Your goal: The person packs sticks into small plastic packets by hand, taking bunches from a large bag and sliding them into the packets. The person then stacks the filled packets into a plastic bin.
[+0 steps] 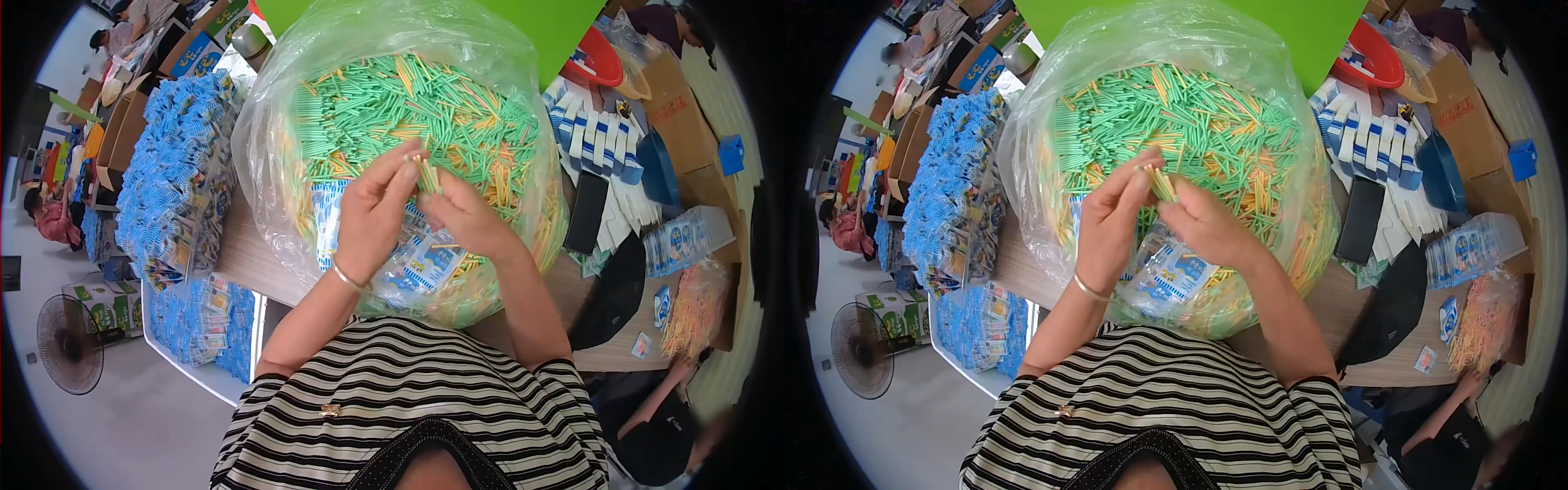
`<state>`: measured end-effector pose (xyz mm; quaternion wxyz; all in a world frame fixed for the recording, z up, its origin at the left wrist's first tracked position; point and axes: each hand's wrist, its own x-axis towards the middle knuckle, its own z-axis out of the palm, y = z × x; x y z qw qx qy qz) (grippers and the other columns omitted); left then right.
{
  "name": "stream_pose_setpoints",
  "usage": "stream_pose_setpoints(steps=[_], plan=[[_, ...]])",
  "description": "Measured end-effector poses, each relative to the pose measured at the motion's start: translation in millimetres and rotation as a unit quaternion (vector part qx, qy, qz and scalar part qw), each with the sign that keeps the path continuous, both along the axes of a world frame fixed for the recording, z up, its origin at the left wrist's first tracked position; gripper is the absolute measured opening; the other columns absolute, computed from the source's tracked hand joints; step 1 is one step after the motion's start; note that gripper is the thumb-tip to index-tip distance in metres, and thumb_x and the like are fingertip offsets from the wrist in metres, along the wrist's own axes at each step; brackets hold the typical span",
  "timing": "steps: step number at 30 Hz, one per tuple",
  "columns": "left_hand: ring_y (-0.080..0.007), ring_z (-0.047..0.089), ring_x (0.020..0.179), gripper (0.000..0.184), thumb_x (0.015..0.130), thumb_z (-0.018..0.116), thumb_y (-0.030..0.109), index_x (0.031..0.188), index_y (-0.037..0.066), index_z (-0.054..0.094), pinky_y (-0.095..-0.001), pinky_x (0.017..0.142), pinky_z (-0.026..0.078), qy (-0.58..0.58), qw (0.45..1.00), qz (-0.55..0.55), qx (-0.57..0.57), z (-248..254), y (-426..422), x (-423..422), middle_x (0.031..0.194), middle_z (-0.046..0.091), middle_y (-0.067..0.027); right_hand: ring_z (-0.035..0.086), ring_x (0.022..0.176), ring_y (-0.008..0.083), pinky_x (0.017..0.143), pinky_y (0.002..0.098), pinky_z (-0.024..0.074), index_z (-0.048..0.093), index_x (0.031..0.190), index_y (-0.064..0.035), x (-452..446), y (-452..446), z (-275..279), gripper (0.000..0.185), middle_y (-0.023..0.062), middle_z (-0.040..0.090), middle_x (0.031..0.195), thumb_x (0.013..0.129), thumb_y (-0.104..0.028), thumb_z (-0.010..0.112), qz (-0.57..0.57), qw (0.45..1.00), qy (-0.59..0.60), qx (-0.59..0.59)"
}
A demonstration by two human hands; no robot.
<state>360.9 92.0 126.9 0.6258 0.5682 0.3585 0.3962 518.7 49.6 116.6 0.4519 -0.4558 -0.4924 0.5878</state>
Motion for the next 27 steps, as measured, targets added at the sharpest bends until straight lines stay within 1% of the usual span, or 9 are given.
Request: stream_pose_setpoints(steps=[3,5,7,9,12,16,20,23,27], plan=[[-0.0196,0.054,0.124,0.049,0.101,0.056,0.021,0.145,0.001,0.046,-0.0330,0.101,0.045,0.020,0.999,-0.045,0.012,-4,2,11,0.143,0.053,-0.0102,0.050,0.070,0.0054,0.063,0.0246,0.0446,0.056,0.105,-0.0022,-9,3,-13,0.015,-0.0004,0.057,0.080,0.102,-0.017,0.053,-0.082,0.991,0.008,0.107],[-0.0181,0.055,0.122,0.051,0.104,0.053,0.025,0.148,0.002,0.042,-0.0321,0.100,0.045,0.029,0.997,-0.068,0.018,-3,-3,22,0.144,0.052,-0.0075,0.050,0.070,0.0058,0.063,0.0244,0.0454,0.056,0.104,-0.0022,1,-1,-10,0.017,-0.0007,0.056,0.079,0.103,-0.019,0.054,-0.080,0.991,0.080,0.071],[-0.0183,0.053,0.126,0.054,0.104,0.050,0.034,0.144,-0.002,0.044,-0.0321,0.103,0.043,-0.146,0.975,0.045,-0.161,2,-19,38,0.140,0.054,-0.0103,0.052,0.071,0.0067,0.063,0.0240,0.0470,0.056,0.101,-0.0023,10,-3,-6,0.021,-0.0013,0.054,0.077,0.104,-0.023,0.055,-0.066,0.973,0.221,0.000],[-0.0185,0.052,0.128,0.057,0.104,0.049,0.038,0.142,-0.003,0.044,-0.0321,0.104,0.042,-0.228,0.937,0.098,-0.247,1,-28,43,0.138,0.056,-0.0118,0.054,0.071,0.0068,0.063,0.0243,0.0479,0.056,0.099,-0.0019,5,-2,-5,0.021,-0.0006,0.056,0.077,0.103,-0.022,0.056,-0.118,0.978,0.165,0.045],[-0.0187,0.056,0.122,0.058,0.105,0.041,0.047,0.134,-0.003,0.049,-0.0327,0.104,0.043,-0.346,0.861,-0.029,-0.373,-7,-35,41,0.131,0.058,-0.0101,0.057,0.072,0.0072,0.065,0.0250,0.0496,0.055,0.095,-0.0013,-6,0,-10,0.020,0.0010,0.060,0.077,0.102,-0.019,0.059,-0.215,0.967,0.050,0.128],[-0.0200,0.057,0.116,0.050,0.106,0.042,0.045,0.127,0.001,0.053,-0.0341,0.102,0.044,-0.354,0.849,-0.020,-0.393,-12,-32,42,0.126,0.060,-0.0090,0.061,0.066,0.0105,0.063,0.0278,0.0513,0.060,0.101,-0.0016,-12,-1,-12,0.018,0.0039,0.065,0.075,0.099,-0.020,0.062,-0.286,0.938,-0.052,0.188],[-0.0191,0.058,0.115,0.049,0.106,0.041,0.042,0.130,0.000,0.052,-0.0332,0.102,0.044,-0.375,0.838,0.011,-0.396,-15,-36,44,0.125,0.060,-0.0084,0.065,0.073,0.0116,0.068,0.0275,0.0526,0.062,0.103,-0.0021,-13,-6,-4,0.015,0.0060,0.069,0.080,0.099,-0.017,0.062,-0.311,0.935,-0.025,0.168],[-0.0184,0.059,0.113,0.046,0.107,0.040,0.039,0.130,0.000,0.052,-0.0328,0.101,0.045,-0.346,0.869,0.032,-0.352,-12,-41,48,0.121,0.061,-0.0067,0.067,0.081,0.0128,0.075,0.0273,0.0528,0.062,0.110,-0.0012,-6,1,-27,0.019,0.0081,0.071,0.086,0.099,-0.017,0.061,-0.302,0.904,-0.136,0.271],[-0.0172,0.060,0.107,0.044,0.107,0.039,0.035,0.133,0.002,0.051,-0.0333,0.097,0.046,-0.310,0.891,0.053,-0.327,-5,-46,54,0.115,0.062,-0.0037,0.068,0.085,0.0138,0.082,0.0290,0.0525,0.060,0.114,0.0000,-14,-1,-21,0.023,0.0095,0.072,0.088,0.101,-0.019,0.059,-0.304,0.937,0.017,0.174]])
